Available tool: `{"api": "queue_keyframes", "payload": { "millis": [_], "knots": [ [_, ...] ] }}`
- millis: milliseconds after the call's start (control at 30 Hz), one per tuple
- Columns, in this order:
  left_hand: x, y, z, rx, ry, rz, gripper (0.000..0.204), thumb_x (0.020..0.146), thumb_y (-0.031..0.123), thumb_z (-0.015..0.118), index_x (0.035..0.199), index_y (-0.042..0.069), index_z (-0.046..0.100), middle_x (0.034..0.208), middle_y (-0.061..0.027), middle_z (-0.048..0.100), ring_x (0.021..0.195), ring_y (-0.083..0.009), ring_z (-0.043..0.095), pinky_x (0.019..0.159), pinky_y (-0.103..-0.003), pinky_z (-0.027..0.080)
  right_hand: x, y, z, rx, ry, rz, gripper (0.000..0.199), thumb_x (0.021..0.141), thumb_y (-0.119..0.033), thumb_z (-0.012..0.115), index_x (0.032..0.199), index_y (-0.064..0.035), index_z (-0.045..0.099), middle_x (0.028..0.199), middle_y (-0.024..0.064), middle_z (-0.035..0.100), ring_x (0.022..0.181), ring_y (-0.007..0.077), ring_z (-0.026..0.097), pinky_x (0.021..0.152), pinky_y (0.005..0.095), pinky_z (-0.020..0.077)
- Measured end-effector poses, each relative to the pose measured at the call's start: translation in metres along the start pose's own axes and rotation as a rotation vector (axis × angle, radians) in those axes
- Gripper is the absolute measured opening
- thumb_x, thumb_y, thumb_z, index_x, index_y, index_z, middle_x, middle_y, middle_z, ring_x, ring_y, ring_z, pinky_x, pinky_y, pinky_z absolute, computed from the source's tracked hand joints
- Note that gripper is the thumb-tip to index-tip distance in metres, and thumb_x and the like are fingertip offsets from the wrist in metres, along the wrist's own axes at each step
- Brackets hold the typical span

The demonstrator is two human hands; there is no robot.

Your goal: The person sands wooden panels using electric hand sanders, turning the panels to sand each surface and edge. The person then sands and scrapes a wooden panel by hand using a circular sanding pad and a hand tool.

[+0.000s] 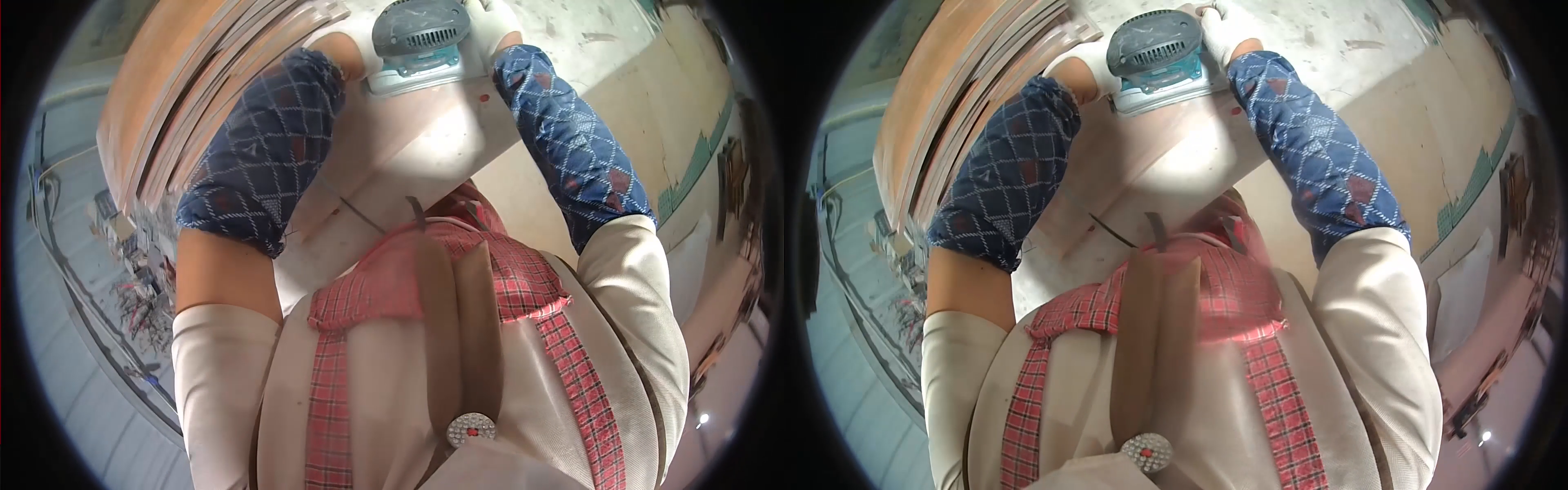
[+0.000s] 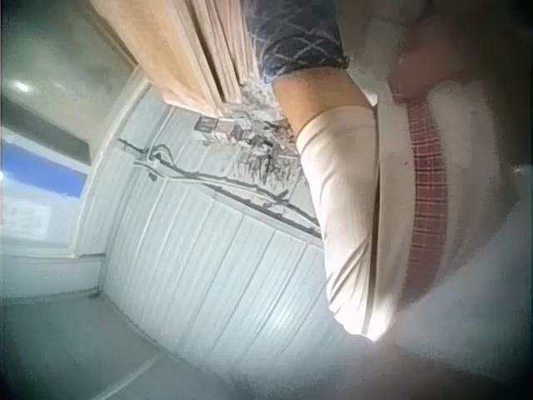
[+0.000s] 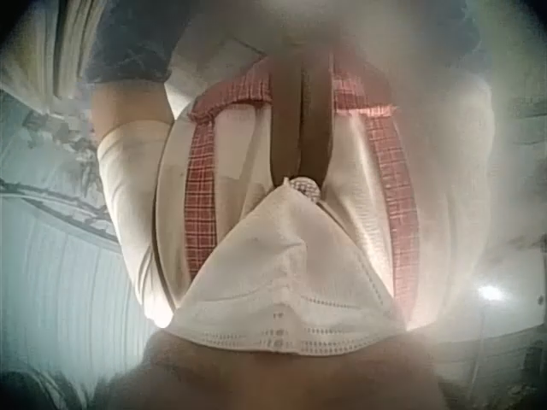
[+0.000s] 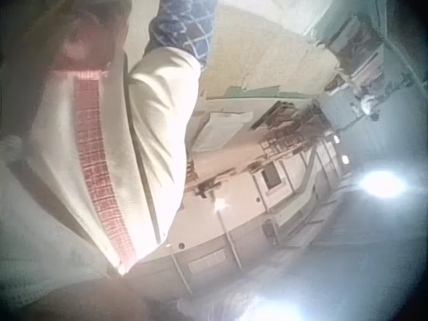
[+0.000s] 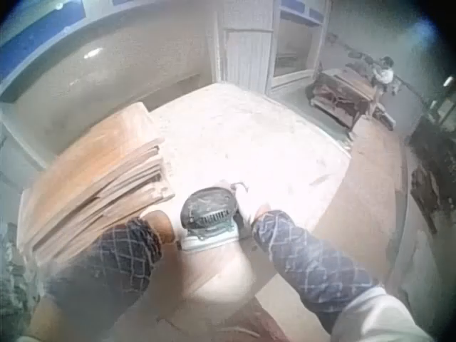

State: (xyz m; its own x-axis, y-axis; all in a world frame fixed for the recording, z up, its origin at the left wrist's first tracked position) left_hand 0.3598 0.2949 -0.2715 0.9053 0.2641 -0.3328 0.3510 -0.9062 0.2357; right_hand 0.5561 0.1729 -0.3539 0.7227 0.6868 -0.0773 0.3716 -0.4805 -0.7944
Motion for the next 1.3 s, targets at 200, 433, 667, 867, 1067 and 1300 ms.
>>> {"api": "queue_keyframes", "payload": {
  "millis": [200,433,667,867,1067,1300],
  "knots": [
    [-0.099,-0.013,0.015,-0.155,0.104,-0.22,0.032,0.078,0.013,0.07,0.109,0.007,0.069,0.101,-0.0217,0.071,0.098,-0.0415,0.066,0.085,-0.044,0.055,-0.035,-0.051,0.05,-0.267,-0.094,-0.429,0.038,0.1,-0.031,0.043,0.113,-0.0101,0.072,0.116,0.0205,0.069,0.109,0.0368,0.065,0.098,0.0421,0.0488],
    [-0.232,-0.028,0.09,-0.506,0.309,-0.311,0.05,0.079,0.017,0.076,0.127,0.008,0.066,0.119,-0.017,0.07,0.111,-0.0294,0.066,0.097,-0.038,0.052,-0.14,-0.106,0.083,-0.034,-0.494,-0.278,0.035,0.098,-0.031,0.046,0.11,-0.0094,0.07,0.111,0.024,0.069,0.106,0.0426,0.065,0.096,0.0497,0.0503],
    [-0.258,-0.078,0.137,-0.579,0.215,-0.461,0.055,0.074,0.016,0.077,0.128,0.011,0.064,0.124,-0.0186,0.067,0.116,-0.0352,0.063,0.098,-0.039,0.051,-0.145,-0.123,0.102,0.029,-0.542,-0.338,0.033,0.098,-0.031,0.046,0.111,-0.0116,0.068,0.113,0.0216,0.069,0.107,0.0413,0.064,0.093,0.0489,0.0504],
    [-0.121,-0.022,0.03,-0.335,0.226,-0.267,0.052,0.076,0.009,0.073,0.127,0.012,0.063,0.118,-0.0207,0.068,0.111,-0.0405,0.063,0.093,-0.043,0.053,-0.056,-0.07,0.051,-0.264,-0.238,-0.542,0.036,0.098,-0.031,0.042,0.111,-0.0119,0.07,0.114,0.021,0.069,0.107,0.0399,0.064,0.095,0.0461,0.0498],
    [0.015,-0.037,0.021,-0.019,0.044,-0.044,0.033,0.077,0.013,0.07,0.109,0.009,0.073,0.106,-0.0164,0.073,0.098,-0.0369,0.068,0.086,-0.043,0.054,0.042,0.001,0.019,-0.193,-0.043,-0.239,0.045,0.101,-0.037,0.037,0.126,-0.0142,0.068,0.131,0.0206,0.064,0.124,0.0381,0.057,0.11,0.0423,0.0402],
    [0.038,-0.025,0.004,-0.055,0.17,-0.037,0.051,0.065,0.016,0.08,0.114,0.005,0.07,0.106,-0.0211,0.072,0.1,-0.0369,0.068,0.089,-0.04,0.055,0.03,-0.006,-0.018,-0.29,-0.06,-0.19,0.042,0.102,-0.034,0.045,0.12,-0.0048,0.069,0.116,0.0213,0.07,0.11,0.0359,0.065,0.101,0.043,0.0478]
  ]
}}
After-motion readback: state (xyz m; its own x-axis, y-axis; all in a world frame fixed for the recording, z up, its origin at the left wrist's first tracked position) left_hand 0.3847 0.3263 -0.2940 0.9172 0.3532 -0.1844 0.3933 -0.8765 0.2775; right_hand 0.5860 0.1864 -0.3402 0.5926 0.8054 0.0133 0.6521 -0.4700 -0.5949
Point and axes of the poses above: each hand's wrist, its own x-axis towards the middle knuckle, its own z-axis out of the palm, y = z × x, the point moved 2 cm from there along x, towards the middle knuckle
